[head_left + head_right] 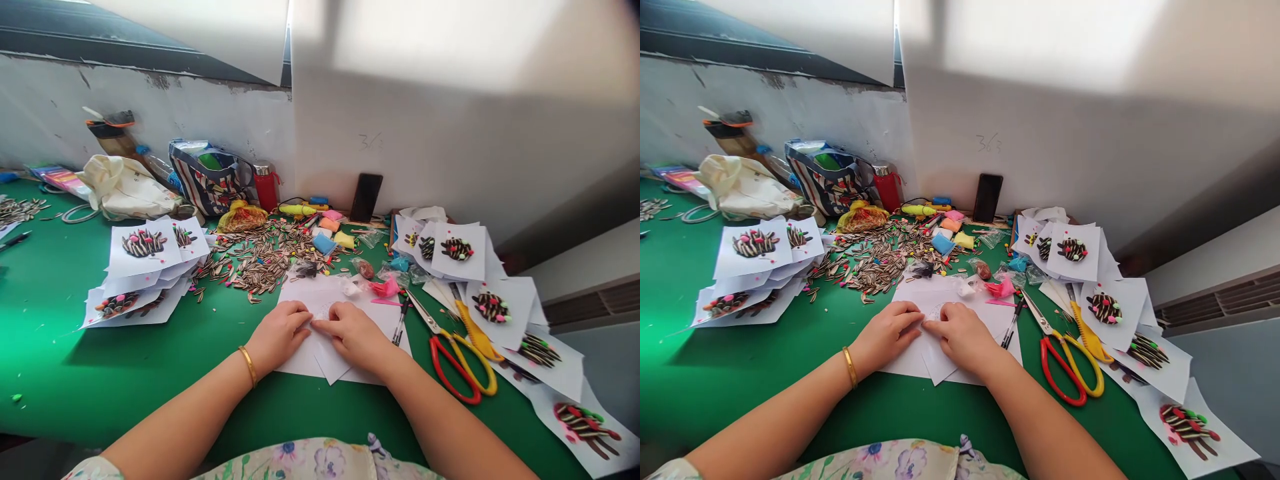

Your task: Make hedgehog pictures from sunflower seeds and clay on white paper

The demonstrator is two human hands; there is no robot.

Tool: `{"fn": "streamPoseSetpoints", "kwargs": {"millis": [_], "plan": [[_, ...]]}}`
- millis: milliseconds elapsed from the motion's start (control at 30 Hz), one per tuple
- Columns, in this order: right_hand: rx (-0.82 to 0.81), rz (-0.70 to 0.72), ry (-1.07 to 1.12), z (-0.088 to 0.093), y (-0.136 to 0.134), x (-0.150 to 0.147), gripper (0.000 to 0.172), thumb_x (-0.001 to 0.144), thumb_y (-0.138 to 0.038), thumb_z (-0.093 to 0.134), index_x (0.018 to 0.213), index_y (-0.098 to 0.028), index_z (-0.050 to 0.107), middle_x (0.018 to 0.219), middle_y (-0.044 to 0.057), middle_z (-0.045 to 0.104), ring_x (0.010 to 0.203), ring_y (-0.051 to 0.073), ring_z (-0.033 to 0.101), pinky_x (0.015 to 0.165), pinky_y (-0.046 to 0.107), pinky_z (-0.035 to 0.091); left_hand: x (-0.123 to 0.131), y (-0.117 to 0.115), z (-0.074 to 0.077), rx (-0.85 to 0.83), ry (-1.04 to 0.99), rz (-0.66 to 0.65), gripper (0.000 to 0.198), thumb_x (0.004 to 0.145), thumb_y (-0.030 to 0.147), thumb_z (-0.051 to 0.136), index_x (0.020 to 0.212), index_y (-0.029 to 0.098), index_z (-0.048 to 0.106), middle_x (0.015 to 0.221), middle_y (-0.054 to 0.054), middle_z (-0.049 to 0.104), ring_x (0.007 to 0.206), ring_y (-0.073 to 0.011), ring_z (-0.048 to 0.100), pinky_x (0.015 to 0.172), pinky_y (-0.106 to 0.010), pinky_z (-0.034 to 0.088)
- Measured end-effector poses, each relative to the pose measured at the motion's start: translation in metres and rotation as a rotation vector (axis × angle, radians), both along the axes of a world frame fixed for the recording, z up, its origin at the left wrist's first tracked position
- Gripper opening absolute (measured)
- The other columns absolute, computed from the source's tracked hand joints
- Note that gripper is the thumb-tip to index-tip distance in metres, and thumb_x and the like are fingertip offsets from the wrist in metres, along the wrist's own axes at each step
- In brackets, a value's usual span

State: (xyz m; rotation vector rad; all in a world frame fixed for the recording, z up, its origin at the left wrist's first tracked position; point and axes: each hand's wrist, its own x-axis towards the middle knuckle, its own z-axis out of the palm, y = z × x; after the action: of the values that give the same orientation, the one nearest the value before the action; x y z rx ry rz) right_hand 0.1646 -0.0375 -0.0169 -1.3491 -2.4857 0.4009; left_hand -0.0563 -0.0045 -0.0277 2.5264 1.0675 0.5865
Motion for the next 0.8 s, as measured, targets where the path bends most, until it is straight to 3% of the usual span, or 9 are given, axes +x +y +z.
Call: {"fn": "streamPoseSetpoints", "kwargs": {"millis": [300,533,800], "plan": [[-0.064,-0.063,0.175,-0.011,0.006,0.010,0.054,0.080,-0.002,0.051,0.127,-0.026,0.063,0.102,0.007,0.055,0.091,0.018,0.054,0.082,0.031,0.048,0.000,-0.001,-0.001,0.045,0.008,-0.035,0.022,0.088,0.017,0.059,0.108,0.021,0.068,0.107,-0.008,0.064,0.100,-0.0219,0.058,0.090,-0.037,0.050],[-0.054,-0.069,0.171,-0.012,0.006,0.008,0.051,0.080,-0.002,0.052,0.124,-0.023,0.065,0.100,0.007,0.058,0.091,0.019,0.056,0.082,0.033,0.049,0.002,-0.002,-0.003,0.116,0.041,-0.076,0.021,0.096,0.023,0.050,0.102,0.020,0.070,0.101,-0.009,0.063,0.092,-0.0212,0.057,0.083,-0.037,0.050],[-0.060,-0.085,0.176,-0.012,0.006,0.009,0.048,0.083,-0.004,0.050,0.124,-0.022,0.064,0.099,0.008,0.059,0.090,0.019,0.057,0.081,0.032,0.049,0.003,-0.001,-0.002,0.128,0.057,-0.091,0.024,0.096,0.021,0.049,0.110,0.021,0.067,0.103,-0.008,0.063,0.094,-0.0214,0.056,0.085,-0.038,0.050]]}}
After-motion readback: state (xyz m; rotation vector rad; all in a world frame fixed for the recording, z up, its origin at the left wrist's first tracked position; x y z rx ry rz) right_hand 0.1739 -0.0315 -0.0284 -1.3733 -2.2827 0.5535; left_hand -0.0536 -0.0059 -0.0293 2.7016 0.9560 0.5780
